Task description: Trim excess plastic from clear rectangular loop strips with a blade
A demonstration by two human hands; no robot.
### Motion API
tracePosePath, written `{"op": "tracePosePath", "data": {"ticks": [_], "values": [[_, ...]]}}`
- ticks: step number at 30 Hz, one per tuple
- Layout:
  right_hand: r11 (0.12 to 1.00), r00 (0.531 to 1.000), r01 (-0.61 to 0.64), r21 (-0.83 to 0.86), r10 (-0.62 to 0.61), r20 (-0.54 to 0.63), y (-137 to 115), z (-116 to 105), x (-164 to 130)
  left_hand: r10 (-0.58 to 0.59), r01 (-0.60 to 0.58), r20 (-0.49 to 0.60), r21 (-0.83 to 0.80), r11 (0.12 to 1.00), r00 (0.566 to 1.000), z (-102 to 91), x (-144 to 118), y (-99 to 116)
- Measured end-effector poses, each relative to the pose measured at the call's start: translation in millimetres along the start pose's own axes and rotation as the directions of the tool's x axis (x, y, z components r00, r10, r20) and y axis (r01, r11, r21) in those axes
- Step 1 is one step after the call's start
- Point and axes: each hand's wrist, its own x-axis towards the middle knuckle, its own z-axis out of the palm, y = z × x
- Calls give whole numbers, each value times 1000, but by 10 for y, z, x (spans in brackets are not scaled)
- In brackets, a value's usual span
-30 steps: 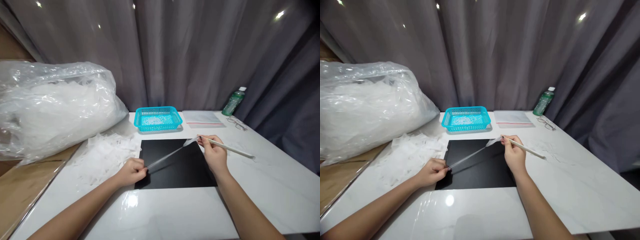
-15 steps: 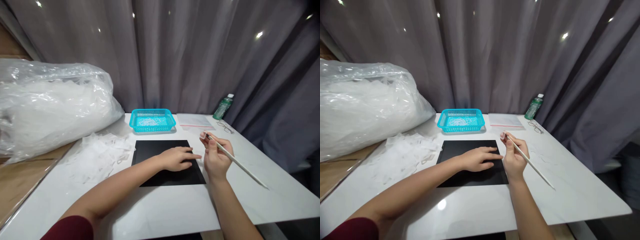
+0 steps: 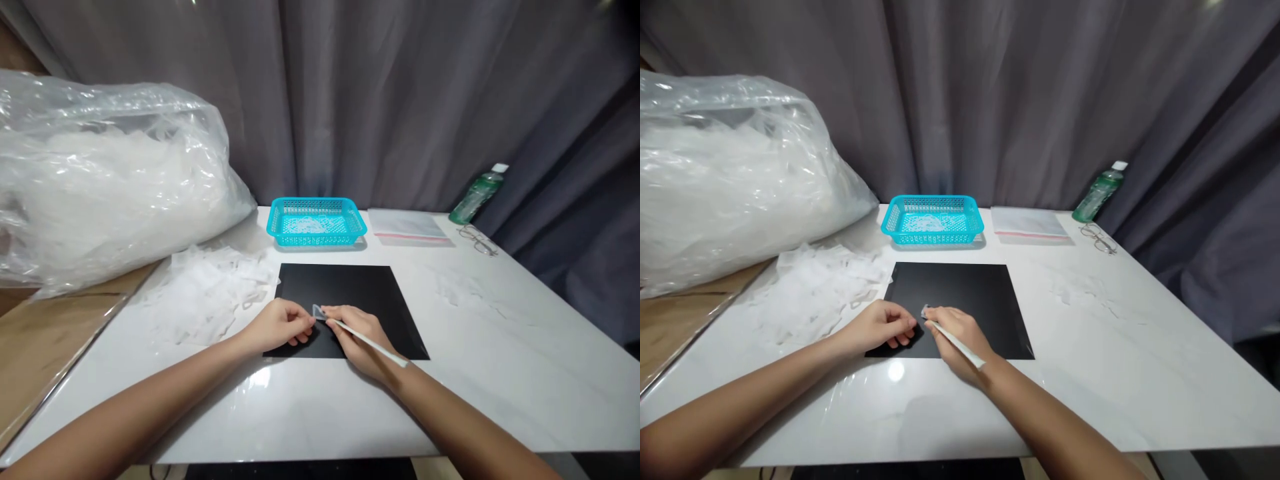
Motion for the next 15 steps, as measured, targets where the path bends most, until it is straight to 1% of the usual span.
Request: {"op": "tracePosePath", "data": {"ticks": [3, 6, 8, 13, 15], "values": [[997, 996, -69, 35, 67, 66, -7, 66, -28, -75, 76, 22, -69, 995, 997, -22, -50, -24], [992, 990, -109, 68, 102, 100, -9, 80, -40, -108, 111, 37, -113, 987, 993, -21, -48, -11], [994, 992, -88, 68, 81, 99, -15, 90, -41, -122, 126, 39, -135, 983, 992, -18, -40, -3], [998, 996, 46, 33, -48, 71, 5, 132, -45, -140, 146, 46, -177, 973, 989, -14, -30, 9], [997, 995, 81, 15, -82, 53, 17, 150, -51, -148, 154, 45, -186, 970, 988, -11, -26, 15]]}}
